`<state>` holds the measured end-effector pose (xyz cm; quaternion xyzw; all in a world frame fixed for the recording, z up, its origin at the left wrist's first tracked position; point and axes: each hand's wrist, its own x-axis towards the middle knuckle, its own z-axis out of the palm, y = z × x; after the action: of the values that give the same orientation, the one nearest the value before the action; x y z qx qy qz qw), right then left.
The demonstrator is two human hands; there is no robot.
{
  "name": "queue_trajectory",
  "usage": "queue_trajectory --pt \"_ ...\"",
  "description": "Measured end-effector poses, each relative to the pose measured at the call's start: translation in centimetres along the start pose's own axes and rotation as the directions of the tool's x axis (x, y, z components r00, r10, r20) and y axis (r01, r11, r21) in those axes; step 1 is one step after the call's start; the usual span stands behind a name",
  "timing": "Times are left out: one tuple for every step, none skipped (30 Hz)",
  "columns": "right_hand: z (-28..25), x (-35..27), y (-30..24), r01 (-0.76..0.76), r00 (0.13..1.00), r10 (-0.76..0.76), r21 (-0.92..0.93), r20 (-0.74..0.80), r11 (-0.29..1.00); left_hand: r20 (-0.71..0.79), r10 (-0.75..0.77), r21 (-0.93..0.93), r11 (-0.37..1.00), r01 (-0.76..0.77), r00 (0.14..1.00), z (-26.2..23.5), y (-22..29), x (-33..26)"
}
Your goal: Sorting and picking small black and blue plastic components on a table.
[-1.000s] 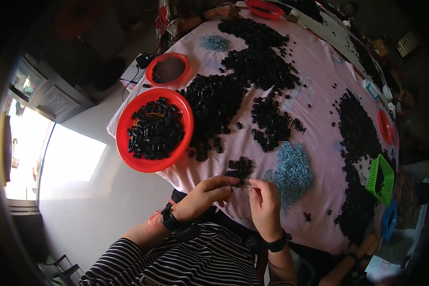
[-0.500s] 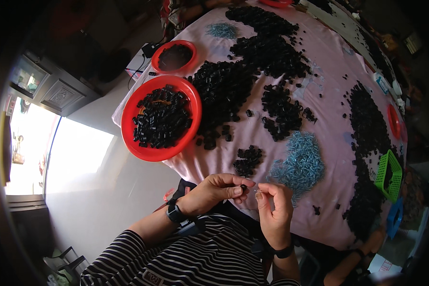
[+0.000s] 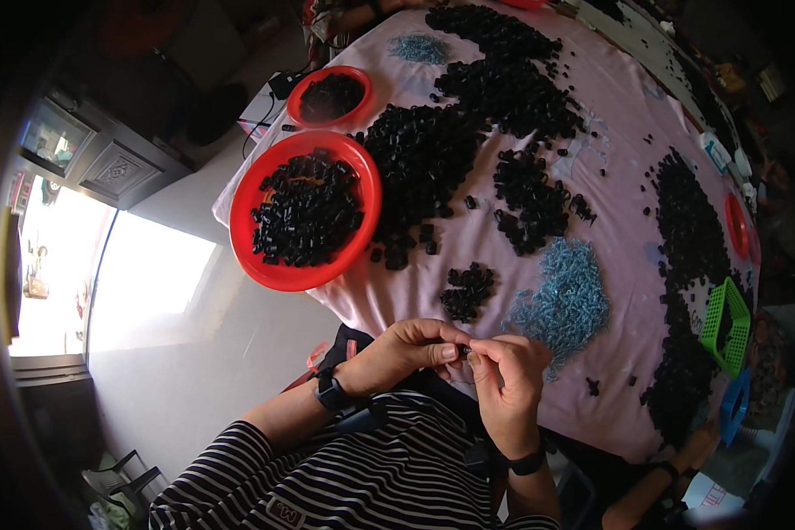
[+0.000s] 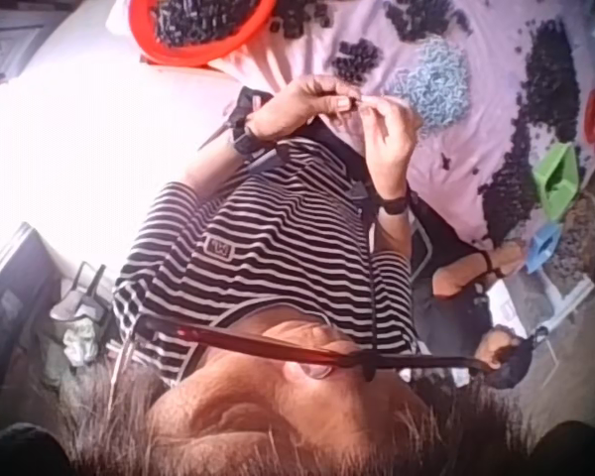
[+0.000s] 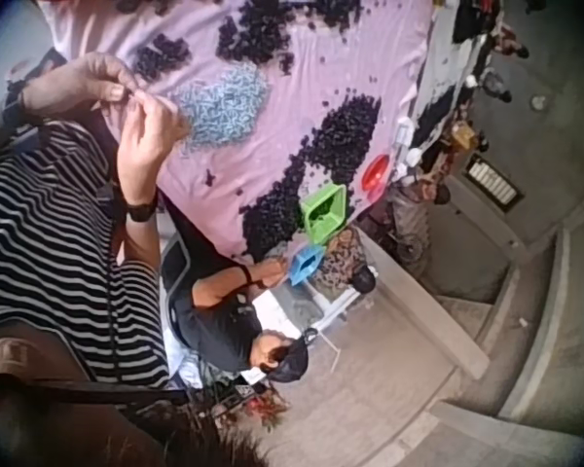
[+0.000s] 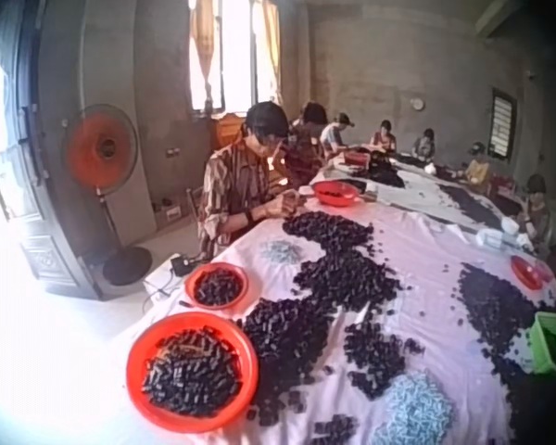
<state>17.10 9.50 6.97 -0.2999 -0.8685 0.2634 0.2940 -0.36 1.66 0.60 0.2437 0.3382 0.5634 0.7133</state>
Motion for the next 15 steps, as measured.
queue_trajectory --pt "0.0 -0.1 0.1 -0.002 1.0 0.002 0.005 -0.002 1.0 -0.002 -0.004 0.004 1.0 0.004 1.0 0.1 -0.1 0.0" --pt "0.0 -0.2 0.1 -0.029 1.0 0.029 0.007 0.006 1.0 -0.015 -0.023 0.007 1.0 0.023 1.0 0.1 -0.2 0.0" --pt "0.0 -0.3 0.2 -0.055 0.998 0.055 0.01 0.014 0.998 -0.027 -0.042 0.009 0.999 0.042 0.999 0.2 -0.3 0.1" --pt "0.1 -0.3 0.1 -0.055 0.998 0.055 0.008 0.015 0.998 -0.026 -0.041 0.007 0.999 0.042 0.999 0.2 -0.2 0.0" --pt "0.3 -0.4 0.1 -0.08 0.997 0.08 0.029 0.01 0.996 -0.033 -0.037 0.011 0.999 0.038 0.999 0.4 -0.1 -0.1" --pt "0.5 -0.6 0.1 -0.105 0.994 0.105 0.05 0.006 0.993 -0.041 -0.034 0.015 0.999 0.035 0.999 0.5 -0.1 -0.1" --pt "0.6 -0.7 0.1 -0.105 0.994 0.105 0.05 0.007 0.993 -0.042 -0.033 0.014 0.999 0.034 0.999 0.5 -0.1 -0.1" --pt "0.8 -0.9 0.1 -0.133 0.991 0.133 0.072 0.007 0.988 -0.055 -0.033 0.017 0.999 0.034 0.998 0.5 -0.3 -0.1" --pt "0.9 -1.0 0.0 -0.162 0.987 0.162 0.094 0.007 0.982 -0.069 -0.033 0.02 0.999 0.035 0.997 0.4 -0.4 -0.1" --pt "1.0 -1.1 -0.2 -0.162 0.987 0.162 0.094 0.008 0.982 -0.07 -0.033 0.019 0.999 0.035 0.997 0.2 -0.7 -0.1" --pt "1.2 -1.3 -0.5 -0.21 0.977 0.211 0.163 0.015 0.964 -0.054 -0.016 0.001 1.0 0.016 0.998 -0.2 -1.1 0.0" --pt "1.3 -1.4 -0.7 -0.257 0.966 0.258 0.23 0.025 0.939 -0.038 0.002 -0.018 1.0 -0.002 0.999 -0.4 -1.4 0.0" --pt "1.3 -1.6 -0.7 -0.258 0.965 0.259 0.231 0.025 0.938 -0.039 0.0 -0.018 1.0 -0.001 0.999 -0.4 -1.3 0.0" --pt "1.5 -1.7 -0.5 -0.124 0.992 0.125 0.082 -0.01 0.989 -0.055 0.012 -0.039 0.999 -0.015 0.998 -0.3 -1.3 0.0" --pt "1.5 -1.8 -0.4 0.013 1.0 -0.015 -0.072 -0.024 0.997 -0.07 0.024 -0.06 0.998 -0.029 0.997 -0.3 -1.2 0.0"
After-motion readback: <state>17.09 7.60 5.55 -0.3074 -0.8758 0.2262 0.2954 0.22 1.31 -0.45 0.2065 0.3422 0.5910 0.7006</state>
